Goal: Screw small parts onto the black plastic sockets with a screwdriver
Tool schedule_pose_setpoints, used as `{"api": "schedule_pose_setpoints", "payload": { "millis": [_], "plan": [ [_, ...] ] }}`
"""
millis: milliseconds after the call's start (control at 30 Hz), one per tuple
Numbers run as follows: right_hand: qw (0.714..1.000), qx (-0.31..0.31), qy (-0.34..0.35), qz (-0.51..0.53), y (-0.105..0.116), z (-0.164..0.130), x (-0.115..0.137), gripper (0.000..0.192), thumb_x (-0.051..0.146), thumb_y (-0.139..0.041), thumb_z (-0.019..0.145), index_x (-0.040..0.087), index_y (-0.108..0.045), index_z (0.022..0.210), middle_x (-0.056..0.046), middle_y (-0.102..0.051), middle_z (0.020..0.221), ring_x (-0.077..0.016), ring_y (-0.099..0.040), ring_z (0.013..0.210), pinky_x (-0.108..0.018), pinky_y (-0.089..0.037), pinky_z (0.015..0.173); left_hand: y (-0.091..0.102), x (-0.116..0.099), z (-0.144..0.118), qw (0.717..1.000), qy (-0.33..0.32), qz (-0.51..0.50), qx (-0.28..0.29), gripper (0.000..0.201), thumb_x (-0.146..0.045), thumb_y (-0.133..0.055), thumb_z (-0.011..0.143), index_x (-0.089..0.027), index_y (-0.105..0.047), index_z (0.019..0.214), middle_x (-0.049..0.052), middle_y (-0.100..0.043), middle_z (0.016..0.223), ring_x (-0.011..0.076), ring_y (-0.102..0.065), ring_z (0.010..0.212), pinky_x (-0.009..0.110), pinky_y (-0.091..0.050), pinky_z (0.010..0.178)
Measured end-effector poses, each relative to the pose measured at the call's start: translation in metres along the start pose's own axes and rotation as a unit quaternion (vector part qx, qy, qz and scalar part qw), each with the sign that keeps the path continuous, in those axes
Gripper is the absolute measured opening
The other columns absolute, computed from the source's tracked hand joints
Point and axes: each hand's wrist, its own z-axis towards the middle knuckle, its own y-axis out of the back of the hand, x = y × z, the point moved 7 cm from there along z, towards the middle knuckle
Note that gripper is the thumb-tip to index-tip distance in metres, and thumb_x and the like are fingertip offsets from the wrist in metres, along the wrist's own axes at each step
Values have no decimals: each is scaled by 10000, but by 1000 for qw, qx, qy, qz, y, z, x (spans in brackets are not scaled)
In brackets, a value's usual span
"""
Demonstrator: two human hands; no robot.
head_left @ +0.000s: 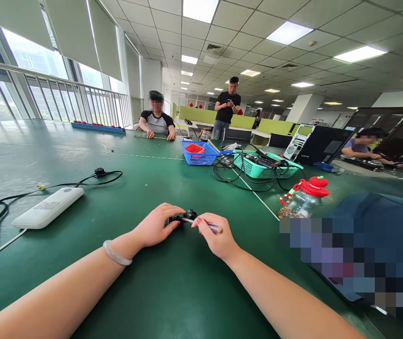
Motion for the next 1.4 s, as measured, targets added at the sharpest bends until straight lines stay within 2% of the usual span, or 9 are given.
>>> {"api": "schedule_pose_setpoints", "payload": {
  "millis": [67, 167, 367, 533, 667, 833, 967, 1200, 1400],
  "plan": [
    [998, -60, 5, 7, 10, 0, -1, 354, 401, -448, 906, 197, -663, 713, -21, -563, 612, -152, -536, 599, -263, -425, 574, 4, 2, 0, 1000, 11, 8, -28, 370, -328, -437, 909, -233, -584, 1236, 72, -634, 1256, 234, -541, 1170, 423, -448, 1057],
    [993, -113, -42, 17, 19, 1, -15, 365, 437, -440, 905, 195, -640, 719, -8, -509, 590, -144, -491, 569, -255, -400, 545, 7, 13, 0, 995, 58, 41, -67, 407, -280, -384, 909, -228, -564, 1270, 83, -580, 1317, 248, -515, 1209, 447, -434, 1082],
    [982, -111, -150, 6, 18, 7, -48, 351, 465, -476, 865, 203, -611, 674, 23, -434, 526, -126, -422, 496, -242, -322, 468, -4, 42, -3, 982, 145, 121, -26, 437, -224, -342, 876, -233, -668, 1168, 86, -541, 1347, 295, -504, 1216, 487, -431, 1073],
    [980, -97, -173, -2, 16, 7, -52, 368, 474, -459, 865, 209, -586, 643, 30, -399, 511, -120, -381, 477, -244, -266, 451, -6, 42, -3, 980, 153, 131, -1, 406, -215, -376, 844, -262, -717, 1060, 53, -593, 1296, 280, -572, 1134, 476, -454, 1047],
    [983, -82, -165, -6, 14, 7, -48, 369, 466, -453, 867, 207, -582, 638, 32, -397, 506, -123, -386, 483, -251, -261, 466, -2, 32, -1, 983, 150, 108, -5, 396, -273, -334, 890, -248, -699, 1041, 51, -616, 1270, 275, -550, 1167, 485, -425, 1066],
    [992, -40, -121, 8, 5, 8, -38, 376, 450, -444, 876, 194, -594, 646, 28, -424, 528, -121, -410, 507, -251, -298, 501, -11, 15, -1, 995, 74, 45, 39, 448, -482, -425, 899, -249, -553, 1260, 63, -575, 1336, 261, -460, 1278, 468, -350, 1128],
    [996, -15, -92, 5, 1, 7, -30, 374, 430, -450, 877, 184, -607, 644, 23, -448, 543, -117, -426, 528, -247, -322, 528, -18, 14, -2, 994, 66, 53, 65, 456, -415, -489, 882, -264, -501, 1312, 60, -587, 1320, 258, -462, 1274, 475, -349, 1122],
    [993, -55, -104, 18, 8, 6, -35, 377, 432, -442, 881, 187, -597, 641, 33, -412, 516, -114, -393, 493, -249, -301, 499, -15, 17, -1, 993, 83, 59, 63, 403, -258, -434, 873, -255, -545, 1260, 52, -632, 1249, 248, -507, 1215, 470, -369, 1097],
    [997, 15, -77, 20, -3, 6, -30, 365, 409, -448, 893, 182, -608, 655, 29, -438, 536, -116, -433, 529, -245, -329, 531, -16, 15, -2, 996, 56, 40, 61, 407, -395, -493, 877, -277, -548, 1262, 55, -635, 1239, 263, -501, 1211, 478, -372, 1085]
  ]
}}
